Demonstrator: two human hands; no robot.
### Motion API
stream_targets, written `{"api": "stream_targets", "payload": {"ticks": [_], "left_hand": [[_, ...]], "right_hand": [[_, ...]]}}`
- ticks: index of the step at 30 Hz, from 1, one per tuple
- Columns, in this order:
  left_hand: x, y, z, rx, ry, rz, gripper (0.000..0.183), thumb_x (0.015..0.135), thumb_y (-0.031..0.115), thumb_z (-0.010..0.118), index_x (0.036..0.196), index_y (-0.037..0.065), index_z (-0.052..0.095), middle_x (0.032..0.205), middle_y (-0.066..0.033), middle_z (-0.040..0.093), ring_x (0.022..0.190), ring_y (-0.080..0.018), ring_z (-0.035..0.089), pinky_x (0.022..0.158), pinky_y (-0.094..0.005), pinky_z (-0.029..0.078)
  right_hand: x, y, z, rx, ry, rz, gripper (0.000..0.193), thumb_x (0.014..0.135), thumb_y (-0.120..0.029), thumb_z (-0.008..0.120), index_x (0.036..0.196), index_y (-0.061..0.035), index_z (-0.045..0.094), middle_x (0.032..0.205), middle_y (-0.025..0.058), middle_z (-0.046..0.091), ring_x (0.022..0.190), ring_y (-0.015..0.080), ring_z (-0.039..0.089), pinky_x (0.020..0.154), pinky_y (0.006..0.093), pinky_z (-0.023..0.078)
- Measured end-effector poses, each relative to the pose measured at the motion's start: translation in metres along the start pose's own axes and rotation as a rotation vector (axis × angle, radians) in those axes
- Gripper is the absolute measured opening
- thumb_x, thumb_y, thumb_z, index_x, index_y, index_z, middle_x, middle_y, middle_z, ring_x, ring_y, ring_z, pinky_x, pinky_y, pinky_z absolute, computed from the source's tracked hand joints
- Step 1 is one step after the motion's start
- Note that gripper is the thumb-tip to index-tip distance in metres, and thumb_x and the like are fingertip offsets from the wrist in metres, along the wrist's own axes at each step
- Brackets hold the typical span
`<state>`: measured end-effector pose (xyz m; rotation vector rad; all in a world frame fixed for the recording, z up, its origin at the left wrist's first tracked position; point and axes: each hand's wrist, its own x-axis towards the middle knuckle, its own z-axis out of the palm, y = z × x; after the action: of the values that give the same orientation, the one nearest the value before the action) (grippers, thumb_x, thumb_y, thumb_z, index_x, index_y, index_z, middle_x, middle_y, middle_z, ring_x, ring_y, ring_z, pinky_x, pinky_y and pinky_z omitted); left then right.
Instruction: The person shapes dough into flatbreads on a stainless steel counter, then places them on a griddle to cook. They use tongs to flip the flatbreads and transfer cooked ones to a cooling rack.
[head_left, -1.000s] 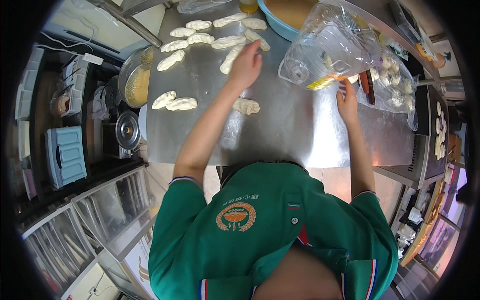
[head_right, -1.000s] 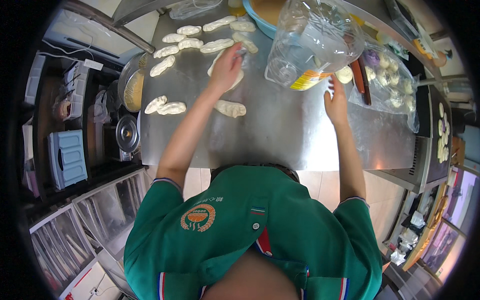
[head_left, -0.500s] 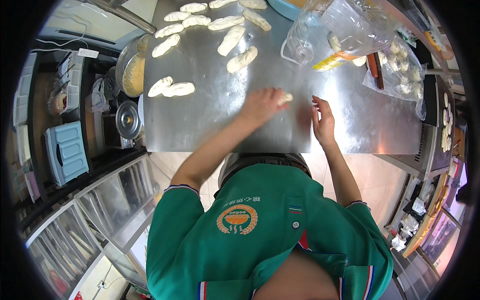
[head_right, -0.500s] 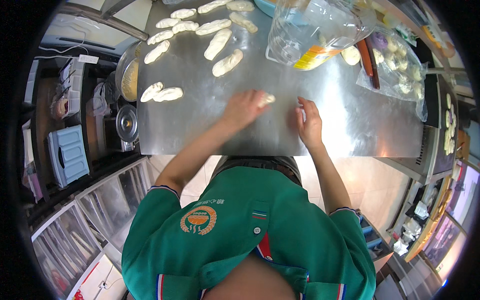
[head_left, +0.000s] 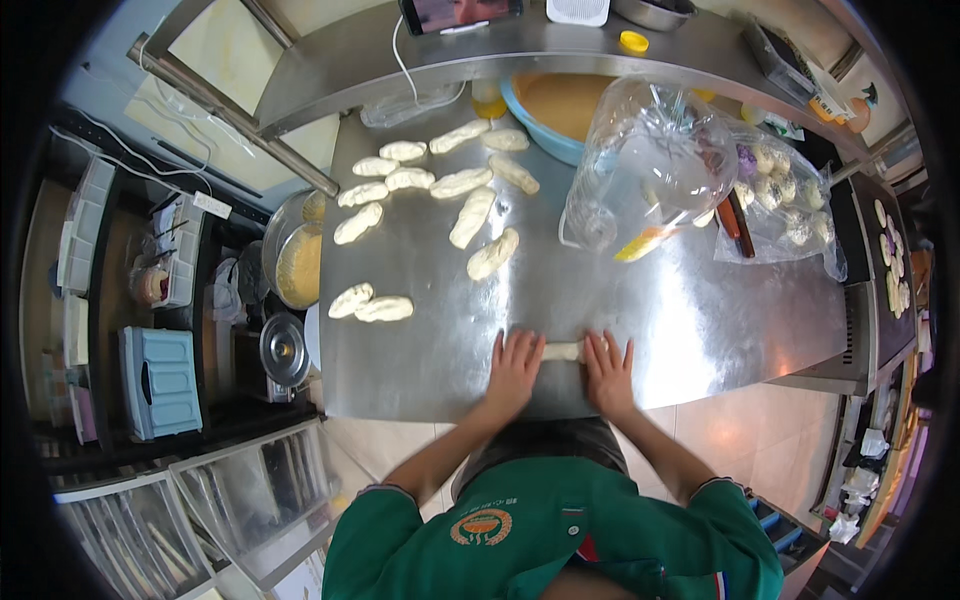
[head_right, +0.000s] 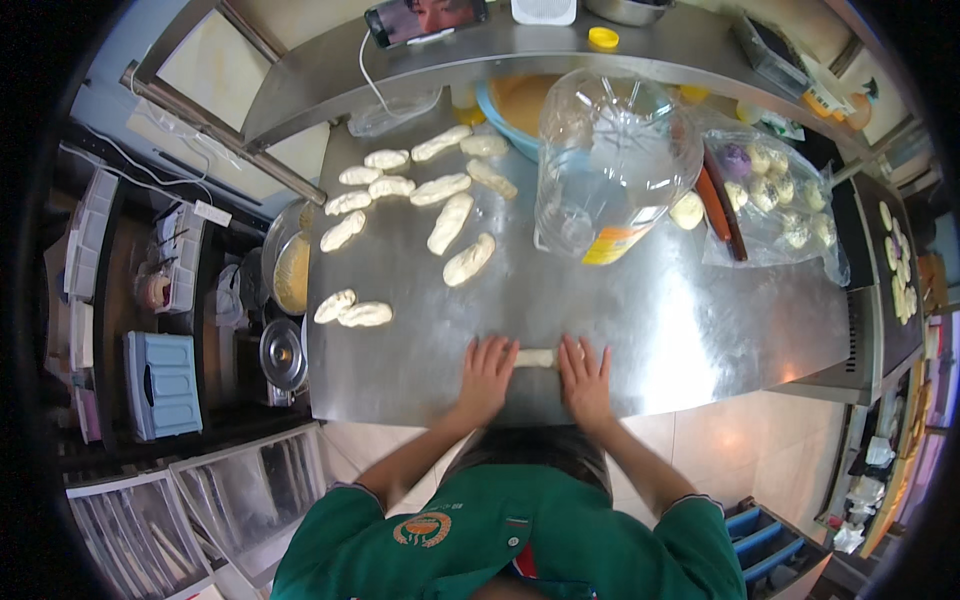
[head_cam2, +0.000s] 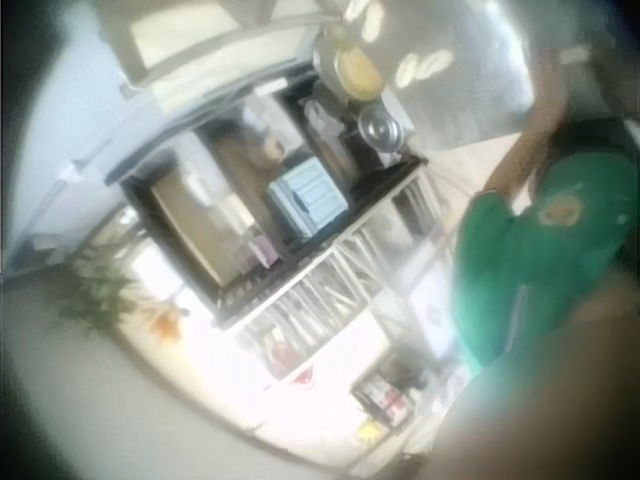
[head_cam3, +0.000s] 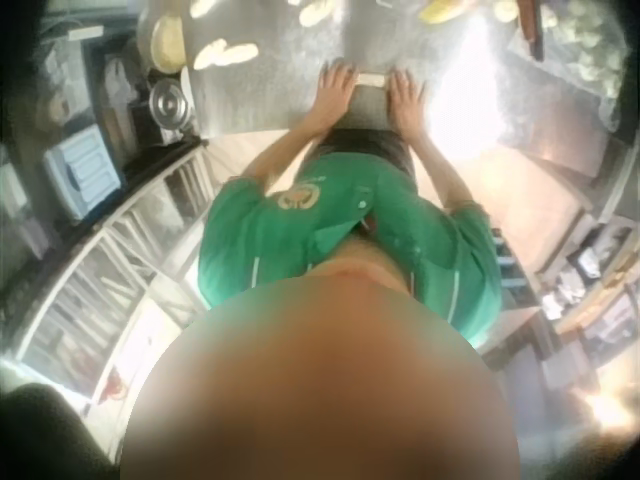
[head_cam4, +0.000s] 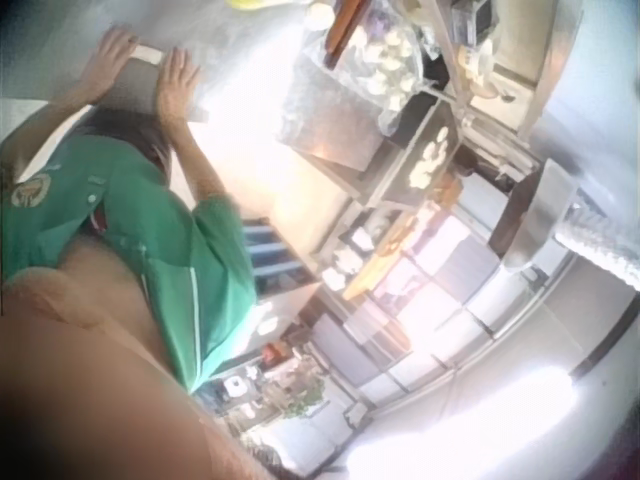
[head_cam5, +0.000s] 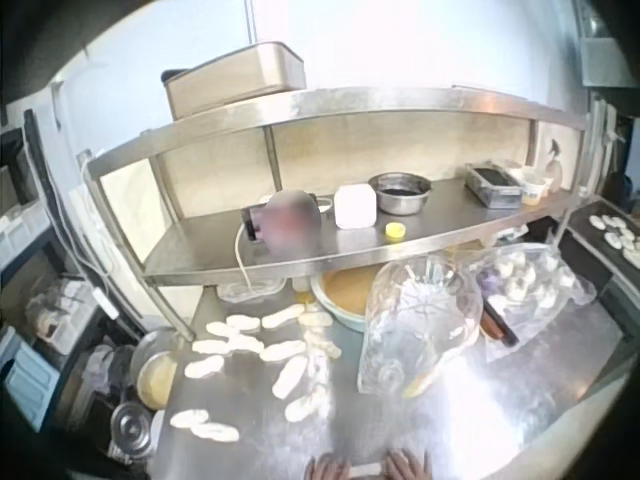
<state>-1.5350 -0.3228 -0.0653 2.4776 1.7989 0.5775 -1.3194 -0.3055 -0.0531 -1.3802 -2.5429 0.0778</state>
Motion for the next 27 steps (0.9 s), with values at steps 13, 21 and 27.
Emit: {"api": "stream_targets", "payload": {"ticks": [13, 21, 27], "left_hand": [[0.009, -0.005, -0.017, -0.07, -0.362, 0.029, 0.073, 0.087, 0.037, 0.063, 0.146, 0.001, 0.04, 0.152, -0.0142, 0.038, 0.141, -0.0294, 0.035, 0.117, -0.0527, 0.021], [-0.002, 0.017, -0.009, -0.156, -0.383, 0.051, 0.08, 0.085, 0.045, 0.065, 0.149, 0.006, 0.037, 0.155, -0.0159, 0.033, 0.142, -0.0379, 0.031, 0.114, -0.0589, 0.024], [0.018, -0.012, 0.025, -0.023, -0.16, -0.085, 0.071, 0.088, 0.048, 0.06, 0.143, 0.006, 0.044, 0.153, -0.0187, 0.035, 0.142, -0.0409, 0.029, 0.113, -0.0623, 0.021]], "right_hand": [[0.026, 0.01, 0.006, 0.044, -0.227, 0.064, 0.069, 0.084, -0.033, 0.065, 0.141, -0.0004, 0.044, 0.146, 0.0175, 0.044, 0.137, 0.0352, 0.039, 0.116, 0.0533, 0.024], [0.003, -0.02, 0.006, -0.002, -0.299, -0.063, 0.072, 0.084, -0.039, 0.066, 0.146, -0.0127, 0.041, 0.152, 0.0148, 0.038, 0.14, 0.033, 0.035, 0.113, 0.064, 0.02], [0.034, 0.013, 0.024, -0.02, -0.152, 0.151, 0.073, 0.087, -0.046, 0.062, 0.148, -0.013, 0.04, 0.154, 0.0162, 0.033, 0.143, 0.038, 0.029, 0.113, 0.0651, 0.017]]}}
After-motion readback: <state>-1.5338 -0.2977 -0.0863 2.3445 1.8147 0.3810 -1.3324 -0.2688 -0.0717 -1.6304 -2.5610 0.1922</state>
